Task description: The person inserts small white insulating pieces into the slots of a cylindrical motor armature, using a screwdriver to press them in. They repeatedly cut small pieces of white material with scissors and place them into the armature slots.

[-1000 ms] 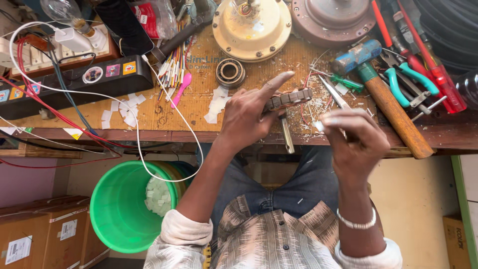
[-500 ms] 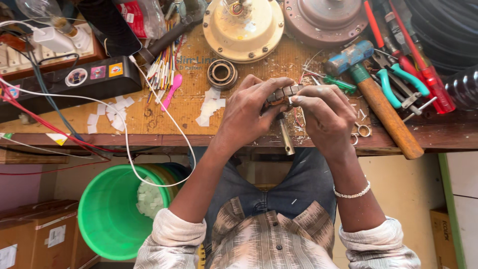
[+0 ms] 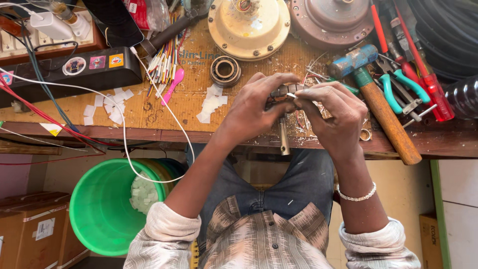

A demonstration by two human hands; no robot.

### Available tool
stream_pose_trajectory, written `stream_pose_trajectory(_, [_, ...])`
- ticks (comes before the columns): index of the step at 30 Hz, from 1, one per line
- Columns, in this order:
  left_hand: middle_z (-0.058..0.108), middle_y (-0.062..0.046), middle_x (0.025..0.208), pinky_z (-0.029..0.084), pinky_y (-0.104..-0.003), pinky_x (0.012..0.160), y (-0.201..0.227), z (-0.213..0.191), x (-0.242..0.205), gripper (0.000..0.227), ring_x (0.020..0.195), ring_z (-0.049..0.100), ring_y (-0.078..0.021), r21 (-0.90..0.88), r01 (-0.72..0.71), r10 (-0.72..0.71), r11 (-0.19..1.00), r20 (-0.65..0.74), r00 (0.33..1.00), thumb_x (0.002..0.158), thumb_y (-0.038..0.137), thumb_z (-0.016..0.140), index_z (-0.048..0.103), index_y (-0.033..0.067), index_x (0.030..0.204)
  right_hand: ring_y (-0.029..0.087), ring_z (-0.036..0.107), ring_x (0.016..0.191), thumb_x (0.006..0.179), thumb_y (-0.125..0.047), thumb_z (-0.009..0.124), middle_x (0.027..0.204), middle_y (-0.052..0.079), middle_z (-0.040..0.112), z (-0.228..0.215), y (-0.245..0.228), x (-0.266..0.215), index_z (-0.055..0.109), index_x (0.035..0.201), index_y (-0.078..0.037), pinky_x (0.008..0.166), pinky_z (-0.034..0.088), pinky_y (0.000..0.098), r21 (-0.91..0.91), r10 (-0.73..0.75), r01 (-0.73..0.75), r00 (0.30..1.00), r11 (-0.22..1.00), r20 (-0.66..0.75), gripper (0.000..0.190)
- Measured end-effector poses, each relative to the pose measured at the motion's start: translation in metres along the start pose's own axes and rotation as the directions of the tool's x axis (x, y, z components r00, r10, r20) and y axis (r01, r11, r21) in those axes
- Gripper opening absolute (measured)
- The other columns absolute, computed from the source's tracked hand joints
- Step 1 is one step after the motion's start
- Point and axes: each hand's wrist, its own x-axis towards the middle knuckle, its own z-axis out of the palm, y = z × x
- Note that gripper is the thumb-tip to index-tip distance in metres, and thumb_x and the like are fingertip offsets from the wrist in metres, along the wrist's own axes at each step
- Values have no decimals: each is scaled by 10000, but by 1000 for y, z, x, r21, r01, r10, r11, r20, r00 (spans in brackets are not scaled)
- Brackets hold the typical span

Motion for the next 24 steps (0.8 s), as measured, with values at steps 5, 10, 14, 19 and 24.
stream_pose_trajectory(5, [747,-94,1193,577,-335,907,-3,-9,-3,548,1014,732,-198,-305,299,-277,904,116,954,928,173,753,571,140,1444,226,737,960,873,33,850,1022,109,759,-4,2,2,749,1058,-24,862,590,341,63,31,-35,998,997,59,219])
stream_pose_trajectory(10, [785,-106,1082,581,-346,851,-4,-7,2,356,947,764,-207,-221,391,-355,894,186,916,952,204,733,675,103,1288,223,738,972,890,65,820,990,96,747,-8,8,7,752,1029,-43,837,589,316,97,23,-32,995,995,95,189])
stream_pose_trajectory(14, [767,-136,1075,571,-390,839,0,-5,4,332,973,750,-302,-148,269,-250,952,140,958,931,200,722,673,93,1241,218,737,951,855,77,808,977,96,751,-14,10,8,764,996,-53,842,585,327,54,38,-46,989,997,140,196])
stream_pose_trajectory(19, [753,-139,1048,553,-462,798,5,-1,3,336,964,719,-366,1,207,-206,978,93,974,925,236,725,655,109,1228,214,731,947,856,65,811,981,92,743,-20,9,8,768,1003,-58,820,580,327,42,61,-69,982,997,180,196])
stream_pose_trajectory(24, [751,-129,1066,545,-492,781,10,3,4,341,960,711,-374,95,163,-171,982,80,982,936,253,709,627,129,1243,229,728,944,877,39,812,983,94,739,-26,4,12,773,1026,-57,817,582,348,-51,-1,12,977,999,213,181])
